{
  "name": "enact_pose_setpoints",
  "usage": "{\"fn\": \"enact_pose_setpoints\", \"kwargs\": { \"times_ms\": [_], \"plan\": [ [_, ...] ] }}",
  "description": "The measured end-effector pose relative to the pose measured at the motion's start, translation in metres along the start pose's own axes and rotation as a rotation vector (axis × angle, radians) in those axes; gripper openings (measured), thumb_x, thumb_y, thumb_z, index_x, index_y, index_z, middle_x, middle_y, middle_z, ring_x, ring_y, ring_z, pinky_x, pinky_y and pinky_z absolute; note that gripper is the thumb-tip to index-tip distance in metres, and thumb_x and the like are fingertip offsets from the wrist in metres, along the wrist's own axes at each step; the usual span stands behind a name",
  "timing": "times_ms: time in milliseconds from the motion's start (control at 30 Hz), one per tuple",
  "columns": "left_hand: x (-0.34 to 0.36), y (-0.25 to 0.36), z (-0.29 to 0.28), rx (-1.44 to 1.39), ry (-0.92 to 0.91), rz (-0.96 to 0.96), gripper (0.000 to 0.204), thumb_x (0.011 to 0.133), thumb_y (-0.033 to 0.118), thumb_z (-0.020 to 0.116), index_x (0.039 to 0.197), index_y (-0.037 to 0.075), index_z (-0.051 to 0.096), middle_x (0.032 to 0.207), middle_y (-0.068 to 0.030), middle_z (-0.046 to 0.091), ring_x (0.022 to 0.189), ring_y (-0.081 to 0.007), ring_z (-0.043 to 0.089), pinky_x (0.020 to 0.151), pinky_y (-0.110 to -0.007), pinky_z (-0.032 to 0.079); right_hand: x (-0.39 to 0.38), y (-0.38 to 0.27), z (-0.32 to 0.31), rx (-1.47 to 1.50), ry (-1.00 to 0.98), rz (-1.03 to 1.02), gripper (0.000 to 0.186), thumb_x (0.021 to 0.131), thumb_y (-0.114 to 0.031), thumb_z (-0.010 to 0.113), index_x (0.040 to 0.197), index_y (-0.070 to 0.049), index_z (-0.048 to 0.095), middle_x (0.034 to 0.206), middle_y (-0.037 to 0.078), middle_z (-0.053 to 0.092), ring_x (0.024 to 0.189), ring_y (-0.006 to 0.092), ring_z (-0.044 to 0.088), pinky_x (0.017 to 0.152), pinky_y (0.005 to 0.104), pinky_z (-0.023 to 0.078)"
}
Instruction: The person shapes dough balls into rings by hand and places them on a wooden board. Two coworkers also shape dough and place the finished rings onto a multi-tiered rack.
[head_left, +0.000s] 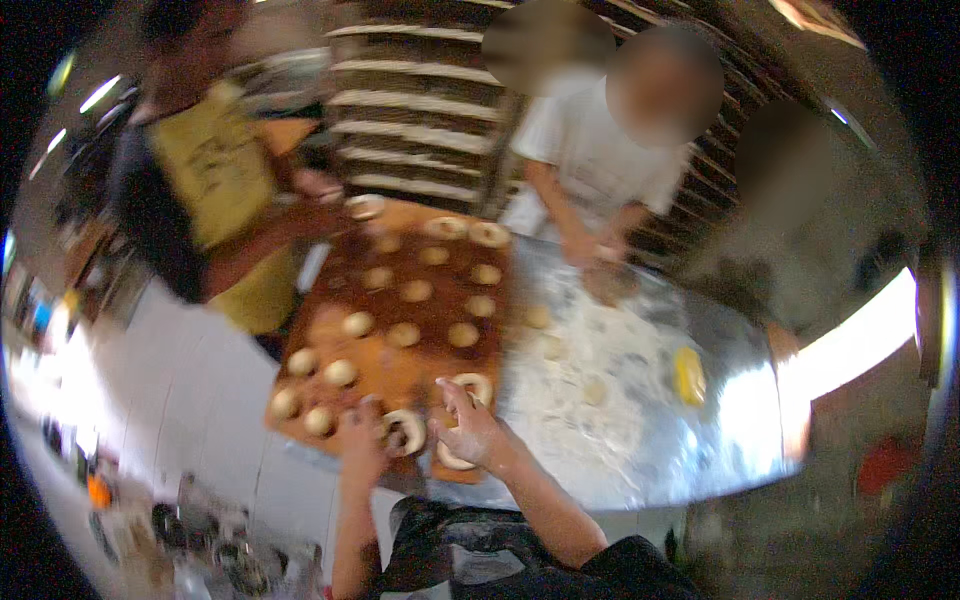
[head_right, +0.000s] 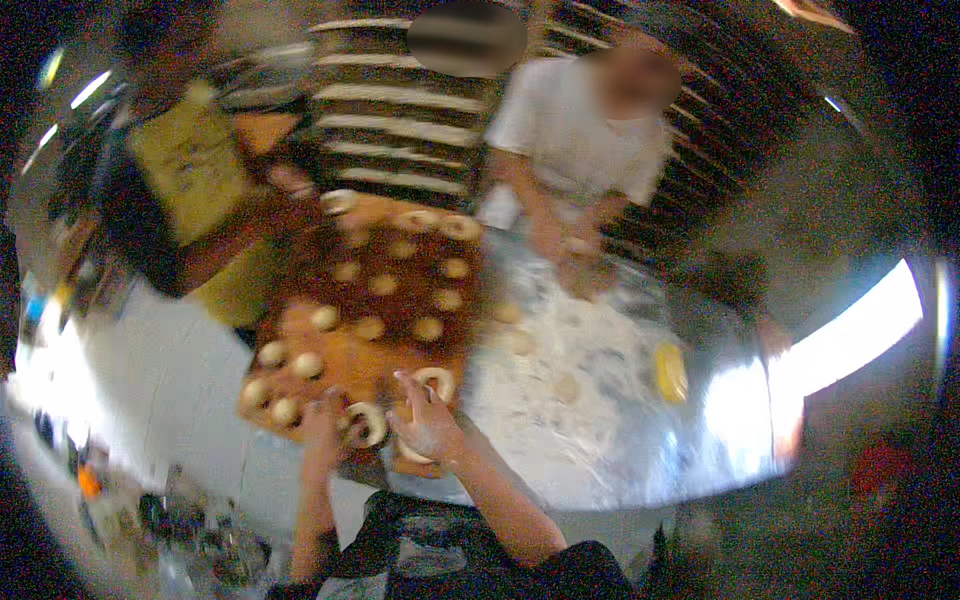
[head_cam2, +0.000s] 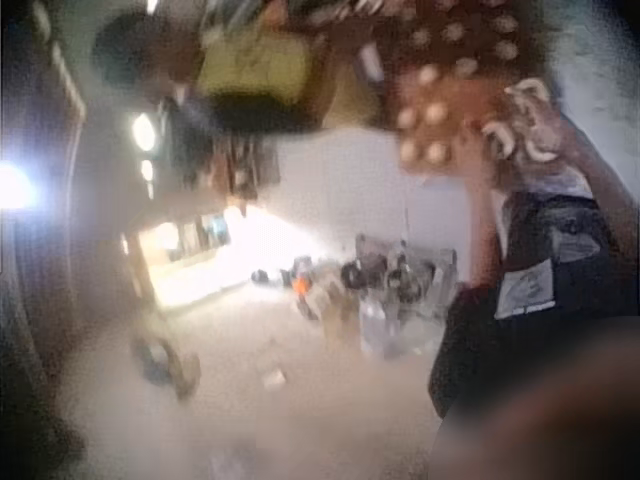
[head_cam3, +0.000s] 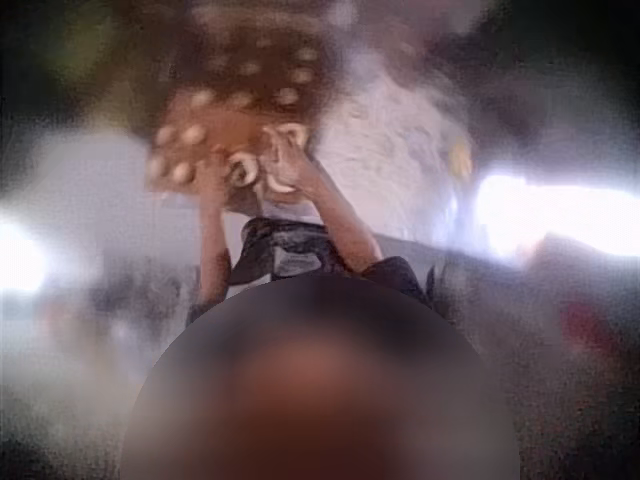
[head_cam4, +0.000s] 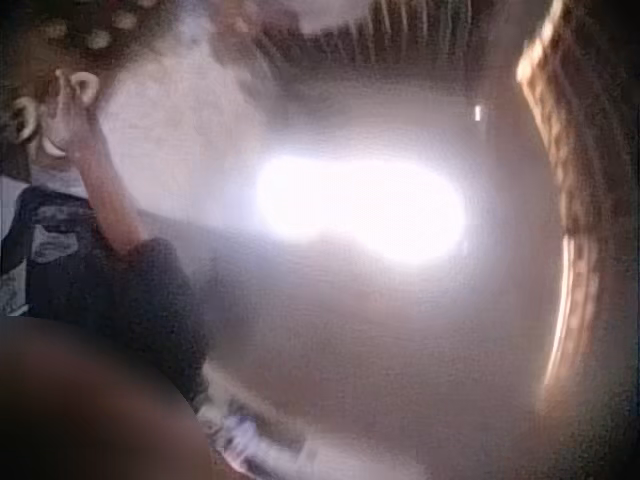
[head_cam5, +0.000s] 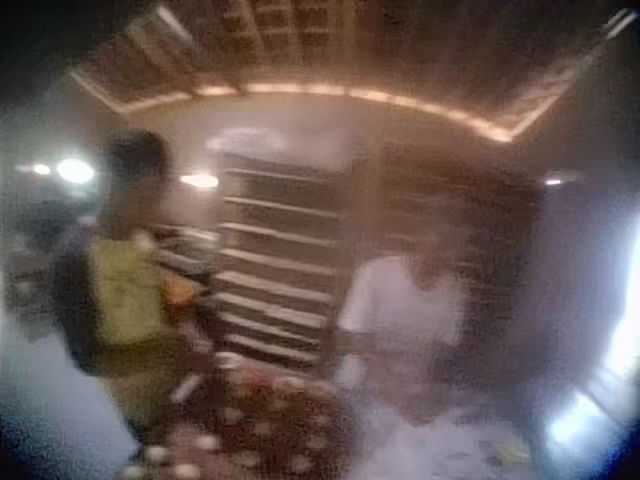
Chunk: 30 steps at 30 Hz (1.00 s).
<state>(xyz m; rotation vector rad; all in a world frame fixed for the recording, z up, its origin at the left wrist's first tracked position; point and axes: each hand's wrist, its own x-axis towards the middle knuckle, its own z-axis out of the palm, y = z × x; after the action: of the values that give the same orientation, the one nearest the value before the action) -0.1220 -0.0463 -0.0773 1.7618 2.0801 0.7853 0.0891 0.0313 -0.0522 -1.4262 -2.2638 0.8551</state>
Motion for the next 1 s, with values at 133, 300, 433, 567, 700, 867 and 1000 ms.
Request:
{"fn": "enact_pose_setpoints", "kwargs": {
  "times_ms": [133,300,433,567,700,867,1000],
  "plan": [
    [-0.001,0.024,0.007,0.015,0.196,-0.016,0.047,0.083,0.010,0.066,0.126,0.004,0.048,0.108,-0.0208,0.052,0.103,-0.0413,0.049,0.088,-0.049,0.042,-0.060,0.098,-0.075,-0.096,0.384,0.414,0.033,0.085,-0.024,0.063,0.116,-0.012,0.062,0.094,0.016,0.067,0.089,0.0334,0.065,0.077,0.0452,0.051],
    [0.020,0.091,0.041,-0.417,0.010,0.048,0.036,0.089,0.010,0.061,0.123,0.004,0.051,0.106,-0.0185,0.057,0.095,-0.0340,0.059,0.078,-0.041,0.046,-0.066,0.209,-0.129,-0.328,0.504,0.489,0.029,0.081,-0.029,0.065,0.100,-0.007,0.066,0.095,0.021,0.067,0.093,0.0378,0.064,0.080,0.0465,0.049],
    [0.025,0.175,0.086,-0.425,-0.128,0.267,0.030,0.092,0.015,0.059,0.120,0.006,0.056,0.078,-0.0177,0.066,0.067,-0.0308,0.064,0.065,-0.040,0.049,-0.041,0.214,-0.143,-0.132,0.117,0.491,0.042,0.078,-0.034,0.072,0.103,-0.005,0.057,0.104,0.022,0.064,0.091,0.0375,0.062,0.078,0.0453,0.049],
    [0.027,0.243,0.120,-0.435,-0.494,0.016,0.040,0.096,0.031,0.055,0.122,0.000,0.056,0.086,-0.0177,0.069,0.078,-0.0270,0.068,0.073,-0.036,0.052,-0.070,0.184,-0.170,0.174,0.110,0.340,0.047,0.080,-0.026,0.074,0.109,-0.006,0.043,0.099,0.014,0.063,0.083,0.0235,0.058,0.075,0.0362,0.050],
    [0.017,0.290,0.128,-0.692,-0.508,-0.020,0.044,0.092,0.031,0.065,0.114,-0.007,0.059,0.091,-0.0146,0.071,0.084,-0.0166,0.068,0.076,-0.029,0.053,-0.120,0.173,-0.199,0.739,0.061,0.215,0.062,0.080,-0.015,0.074,0.125,-0.009,0.032,0.100,0.014,0.062,0.088,0.0202,0.057,0.079,0.0338,0.048],
    [-0.002,0.327,0.113,-0.764,-0.497,-0.017,0.035,0.083,0.018,0.076,0.105,-0.005,0.064,0.091,-0.0119,0.070,0.085,-0.0123,0.066,0.076,-0.027,0.052,-0.138,0.174,-0.208,0.597,0.148,0.268,0.058,0.080,-0.021,0.074,0.122,-0.008,0.036,0.095,0.011,0.060,0.084,0.0228,0.057,0.081,0.0354,0.047],
    [-0.017,0.343,0.126,-0.434,-0.325,0.194,0.029,0.076,0.005,0.072,0.102,-0.001,0.062,0.089,-0.0120,0.064,0.081,-0.0224,0.064,0.073,-0.032,0.050,-0.127,0.179,-0.187,0.185,0.579,0.040,0.062,0.076,-0.021,0.076,0.125,-0.006,0.041,0.105,0.012,0.057,0.088,0.0272,0.060,0.084,0.0346,0.047]
  ]
}}
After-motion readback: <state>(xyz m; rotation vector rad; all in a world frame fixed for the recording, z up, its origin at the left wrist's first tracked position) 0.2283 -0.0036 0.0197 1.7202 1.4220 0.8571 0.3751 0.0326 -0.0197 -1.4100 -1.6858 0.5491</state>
